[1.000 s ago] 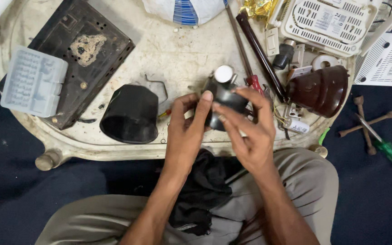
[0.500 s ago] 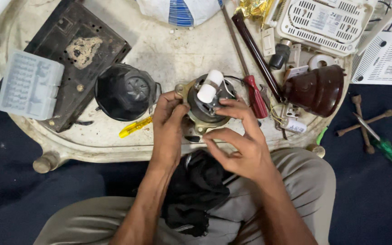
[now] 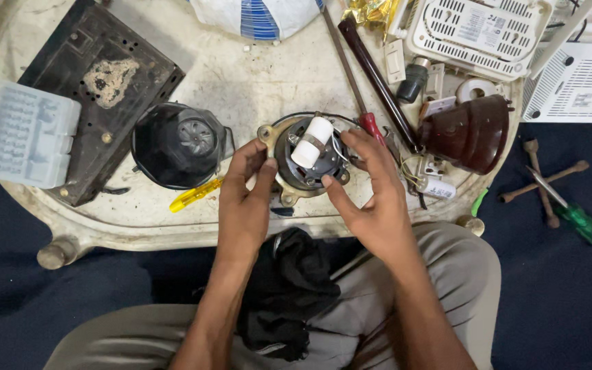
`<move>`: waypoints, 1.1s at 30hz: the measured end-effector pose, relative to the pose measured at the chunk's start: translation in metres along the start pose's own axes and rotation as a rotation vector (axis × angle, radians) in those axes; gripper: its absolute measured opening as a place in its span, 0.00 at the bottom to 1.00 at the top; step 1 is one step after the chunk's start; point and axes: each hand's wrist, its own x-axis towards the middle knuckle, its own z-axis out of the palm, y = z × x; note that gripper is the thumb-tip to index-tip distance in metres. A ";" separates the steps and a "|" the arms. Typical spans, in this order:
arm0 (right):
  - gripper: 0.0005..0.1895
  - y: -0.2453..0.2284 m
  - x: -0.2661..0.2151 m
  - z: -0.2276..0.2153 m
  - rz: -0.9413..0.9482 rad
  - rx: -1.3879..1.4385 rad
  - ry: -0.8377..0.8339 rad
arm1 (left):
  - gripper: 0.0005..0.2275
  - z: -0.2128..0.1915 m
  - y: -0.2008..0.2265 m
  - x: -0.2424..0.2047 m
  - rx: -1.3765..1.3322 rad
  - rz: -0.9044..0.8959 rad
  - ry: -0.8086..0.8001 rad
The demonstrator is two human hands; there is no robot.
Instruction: The person disassembles a small electric motor by removing the fan cover and then proceeds to adjust internal components, including wires and a white cylindrical part. The person reassembles the motor by placing the fan cover back on.
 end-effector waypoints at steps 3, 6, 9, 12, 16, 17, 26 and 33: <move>0.50 0.001 0.004 0.001 0.161 0.319 -0.129 | 0.12 -0.004 0.001 -0.002 0.008 0.037 -0.001; 0.56 -0.002 0.009 0.002 0.081 0.177 -0.140 | 0.13 -0.010 0.004 -0.002 -0.034 -0.049 0.021; 0.57 -0.008 0.011 0.007 -0.072 -0.022 -0.112 | 0.14 -0.015 0.003 -0.003 -0.067 -0.124 0.025; 0.52 -0.014 0.010 0.011 -0.116 -0.016 -0.062 | 0.15 -0.018 0.002 -0.005 0.132 0.087 0.000; 0.51 -0.017 0.012 0.013 -0.102 -0.031 -0.055 | 0.19 -0.019 0.009 -0.012 0.421 0.326 0.139; 0.51 -0.018 0.012 0.013 -0.092 -0.038 -0.050 | 0.19 -0.019 0.013 -0.014 0.439 0.330 0.179; 0.48 -0.026 0.013 0.010 -0.078 0.012 -0.077 | 0.10 -0.007 0.059 -0.028 0.480 0.222 0.151; 0.49 -0.027 0.018 -0.003 -0.071 0.033 -0.143 | 0.10 -0.009 0.074 -0.024 0.571 0.421 -0.084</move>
